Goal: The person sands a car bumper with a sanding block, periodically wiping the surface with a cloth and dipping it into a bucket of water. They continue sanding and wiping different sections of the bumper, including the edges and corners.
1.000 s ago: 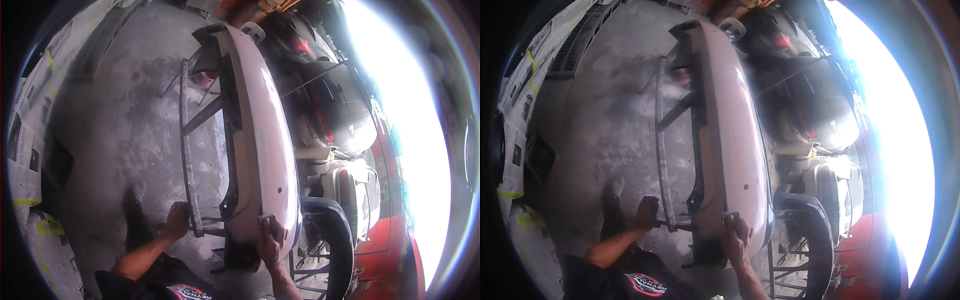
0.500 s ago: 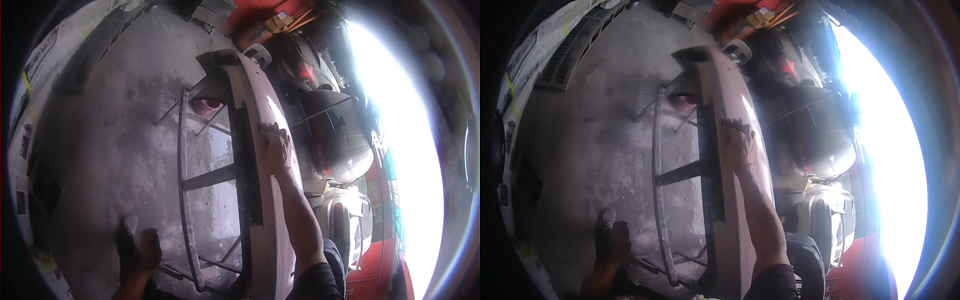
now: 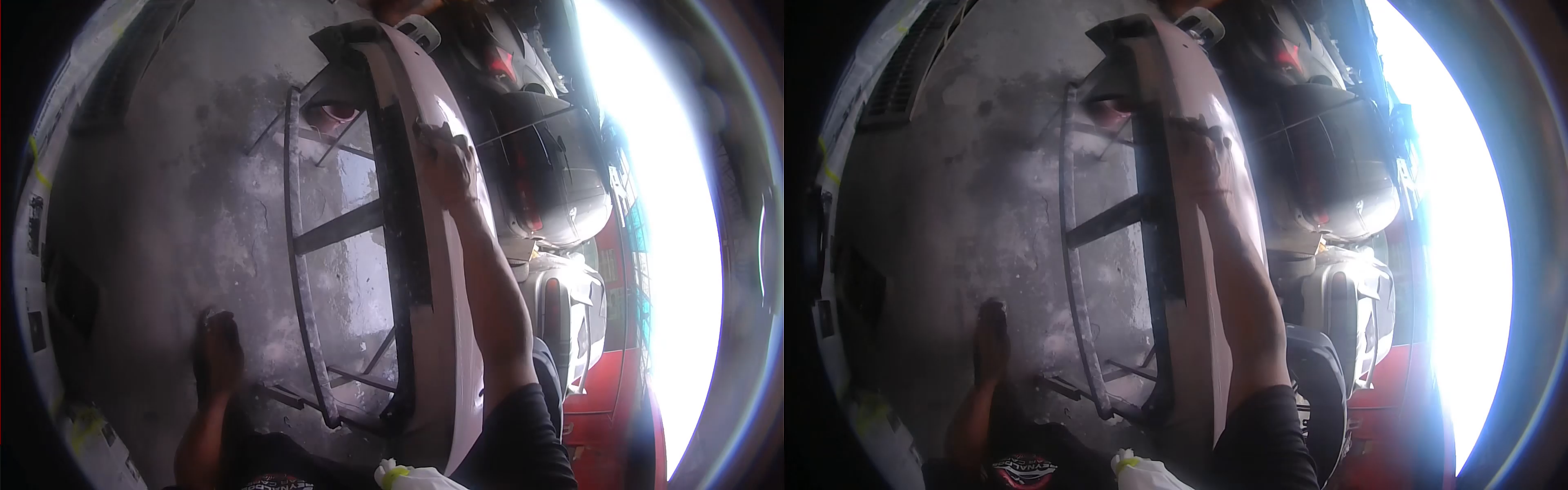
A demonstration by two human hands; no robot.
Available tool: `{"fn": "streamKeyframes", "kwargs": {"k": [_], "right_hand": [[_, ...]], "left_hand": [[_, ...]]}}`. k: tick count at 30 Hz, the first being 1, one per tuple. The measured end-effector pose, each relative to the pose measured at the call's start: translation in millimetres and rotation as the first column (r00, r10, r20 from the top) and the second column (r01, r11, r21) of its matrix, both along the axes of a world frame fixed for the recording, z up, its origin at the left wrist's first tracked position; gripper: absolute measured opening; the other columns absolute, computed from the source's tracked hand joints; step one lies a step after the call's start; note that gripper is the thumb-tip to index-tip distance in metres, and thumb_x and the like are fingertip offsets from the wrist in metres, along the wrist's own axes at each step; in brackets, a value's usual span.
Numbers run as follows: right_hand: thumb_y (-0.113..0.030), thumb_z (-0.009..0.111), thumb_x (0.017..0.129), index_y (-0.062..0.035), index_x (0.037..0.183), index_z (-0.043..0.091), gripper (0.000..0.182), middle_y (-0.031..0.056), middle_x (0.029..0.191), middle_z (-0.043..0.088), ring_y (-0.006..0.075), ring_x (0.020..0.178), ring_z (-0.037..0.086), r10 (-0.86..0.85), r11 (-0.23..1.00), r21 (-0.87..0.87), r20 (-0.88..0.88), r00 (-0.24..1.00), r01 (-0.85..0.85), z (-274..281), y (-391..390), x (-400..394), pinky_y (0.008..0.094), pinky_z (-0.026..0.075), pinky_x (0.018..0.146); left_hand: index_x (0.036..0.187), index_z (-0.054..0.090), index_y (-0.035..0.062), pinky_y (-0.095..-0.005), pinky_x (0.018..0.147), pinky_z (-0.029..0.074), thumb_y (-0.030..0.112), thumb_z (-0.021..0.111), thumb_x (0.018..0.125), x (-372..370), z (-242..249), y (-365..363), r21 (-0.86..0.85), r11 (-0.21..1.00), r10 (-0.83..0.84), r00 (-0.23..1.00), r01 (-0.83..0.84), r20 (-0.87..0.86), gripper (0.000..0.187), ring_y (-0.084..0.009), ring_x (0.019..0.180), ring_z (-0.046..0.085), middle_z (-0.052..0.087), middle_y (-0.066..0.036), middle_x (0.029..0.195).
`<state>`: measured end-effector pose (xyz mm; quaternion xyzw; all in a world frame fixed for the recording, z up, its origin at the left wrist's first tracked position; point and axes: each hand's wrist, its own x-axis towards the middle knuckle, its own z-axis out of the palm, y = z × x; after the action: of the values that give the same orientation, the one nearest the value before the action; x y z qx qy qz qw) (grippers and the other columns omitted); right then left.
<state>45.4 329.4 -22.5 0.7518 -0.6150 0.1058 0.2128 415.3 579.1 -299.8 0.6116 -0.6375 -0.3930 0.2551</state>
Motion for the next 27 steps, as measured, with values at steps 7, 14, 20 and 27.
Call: {"fn": "streamKeyframes", "kwargs": {"k": [7, 14, 20, 27], "right_hand": [[-0.006, 0.060, 0.094, -0.0113, 0.130, 0.066, 0.037, 0.0016, 0.125, 0.062, 0.0273, 0.109, 0.055, -0.097, 0.990, 0.111, 0.111, 0.989, 0.085, 26, 334, 49, 0.0389, 0.043, 0.096], [0.000, 0.072, 0.082, -0.0092, 0.130, 0.066, 0.050, 0.0208, 0.121, 0.061, 0.0388, 0.107, 0.058, -0.260, 0.966, 0.016, 0.101, 0.960, 0.260, -38, 605, 39, 0.0461, 0.048, 0.088], [-0.007, 0.079, 0.080, -0.0109, 0.139, 0.059, 0.063, 0.0146, 0.123, 0.062, 0.0344, 0.115, 0.056, -0.186, 0.979, 0.099, 0.065, 0.980, 0.180, -18, 550, 28, 0.0465, 0.045, 0.092], [-0.009, 0.067, 0.090, -0.0066, 0.133, 0.065, 0.043, 0.0095, 0.123, 0.066, 0.0331, 0.105, 0.060, -0.038, 0.992, 0.124, 0.032, 0.999, 0.033, 22, 275, 26, 0.0430, 0.047, 0.094]], "left_hand": [[0.109, 0.060, 0.0007, -0.0489, 0.091, 0.044, 0.009, 0.049, 0.100, -85, 0, 68, -0.436, 0.900, -0.106, 0.968, -0.003, -0.226, 0.016, -0.0412, 0.103, 0.055, 0.060, -0.020, 0.103], [0.104, 0.058, 0.0020, -0.0495, 0.084, 0.044, 0.006, 0.052, 0.095, -121, 56, 121, -0.392, 0.919, -0.216, 0.873, 0.030, -0.438, 0.011, -0.0417, 0.097, 0.055, 0.058, -0.020, 0.098], [0.107, 0.059, 0.0016, -0.0486, 0.087, 0.045, 0.004, 0.052, 0.095, -104, 26, 127, -0.384, 0.920, -0.193, 0.938, 0.072, -0.287, 0.015, -0.0411, 0.099, 0.056, 0.060, -0.019, 0.101], [0.110, 0.059, -0.0008, -0.0479, 0.090, 0.044, 0.004, 0.046, 0.096, -86, -12, 65, -0.208, 0.977, -0.090, 0.977, 0.049, -0.193, 0.020, -0.0407, 0.102, 0.054, 0.058, -0.022, 0.106]]}}
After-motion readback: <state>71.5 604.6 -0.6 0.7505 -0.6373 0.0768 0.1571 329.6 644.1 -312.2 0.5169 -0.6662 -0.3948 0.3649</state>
